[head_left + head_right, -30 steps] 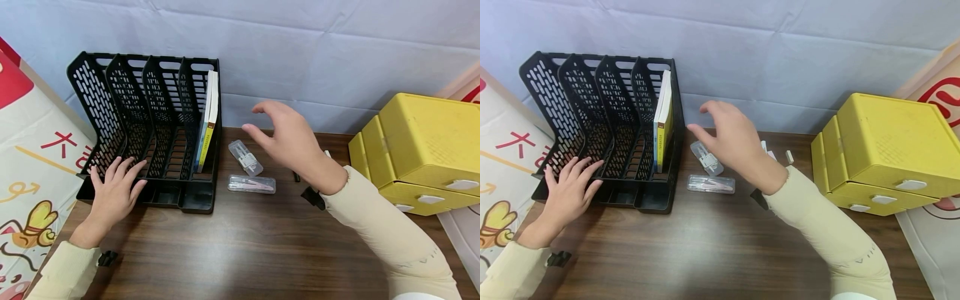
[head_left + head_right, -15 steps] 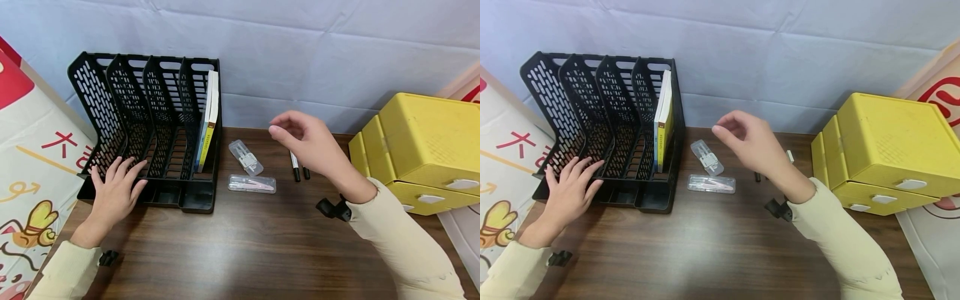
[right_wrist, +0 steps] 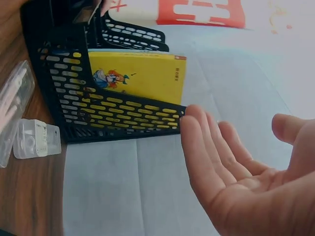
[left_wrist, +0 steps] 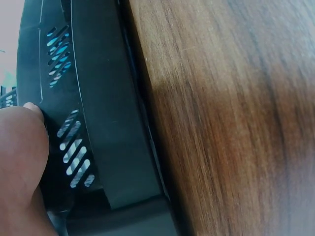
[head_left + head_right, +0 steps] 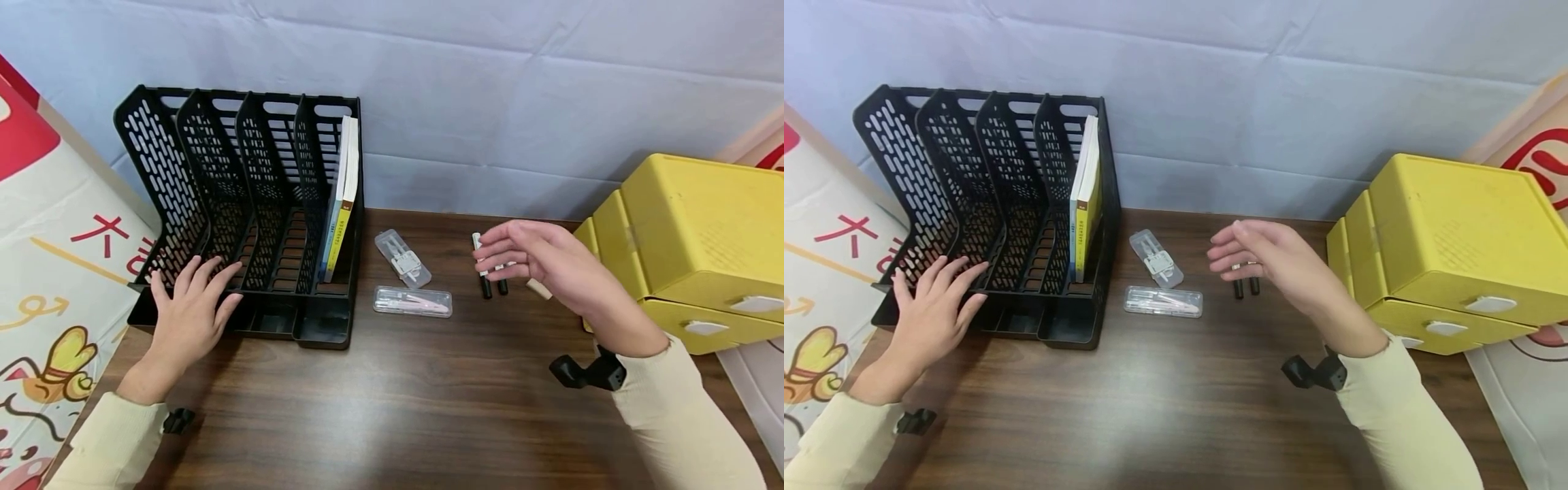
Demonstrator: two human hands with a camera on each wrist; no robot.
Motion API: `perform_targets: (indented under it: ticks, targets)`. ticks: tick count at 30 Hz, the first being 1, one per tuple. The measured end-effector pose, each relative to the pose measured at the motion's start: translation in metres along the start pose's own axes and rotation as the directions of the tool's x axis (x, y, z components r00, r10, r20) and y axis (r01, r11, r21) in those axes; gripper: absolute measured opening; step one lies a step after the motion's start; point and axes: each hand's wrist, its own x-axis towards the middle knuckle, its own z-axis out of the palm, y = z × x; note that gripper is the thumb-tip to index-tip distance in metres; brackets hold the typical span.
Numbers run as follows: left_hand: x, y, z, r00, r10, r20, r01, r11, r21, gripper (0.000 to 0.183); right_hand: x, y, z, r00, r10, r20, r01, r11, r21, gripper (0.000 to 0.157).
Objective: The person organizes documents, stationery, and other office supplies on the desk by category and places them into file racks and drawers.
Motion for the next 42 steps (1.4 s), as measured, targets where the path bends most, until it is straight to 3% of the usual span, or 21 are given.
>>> perform_targets:
  ticks: [3, 6, 10, 16, 20, 32, 42]
  targets:
    - [0.0, -0.001, 0.001, 1.0, -0.004, 0.003, 0.004, 1.0, 0.002, 0.048, -0.009, 0.009, -0.012, 0.99, -0.061, 0.123, 0.041, 0.987, 0.157, 0.044]
    - [0.0, -0.002, 0.002, 1.0, -0.008, 0.008, 0.008, 1.0, 0.005, 0.047, -0.018, 0.018, -0.023, 0.966, -0.121, 0.227, 0.057, 0.962, 0.267, 0.052]
    - [-0.001, -0.001, 0.001, 1.0, -0.004, -0.001, 0.004, 1.0, 0.009, 0.047, -0.031, 0.029, -0.035, 0.939, -0.173, 0.298, 0.048, 0.922, 0.385, 0.059]
    - [0.001, -0.001, 0.001, 1.0, 0.01, -0.022, -0.01, 1.0, 0.003, 0.048, -0.051, 0.043, -0.055, 0.911, -0.239, 0.336, 0.022, 0.843, 0.538, 0.064]
    - [0.0, -0.001, 0.001, 1.0, 0.007, -0.017, -0.007, 1.0, 0.001, 0.048, -0.067, 0.053, -0.068, 0.905, -0.268, 0.33, 0.039, 0.825, 0.563, 0.069]
    - [-0.001, -0.001, 0.002, 1.0, 0.006, -0.023, -0.005, 1.0, 0.005, 0.048, -0.115, 0.057, -0.101, 0.889, -0.354, 0.29, 0.067, 0.727, 0.683, 0.07]
    - [0.001, 0.0, 0.001, 1.0, 0.012, -0.027, -0.011, 1.0, 0.011, 0.048, -0.156, 0.083, -0.133, 0.87, -0.42, 0.26, -0.012, 0.509, 0.861, 0.075]
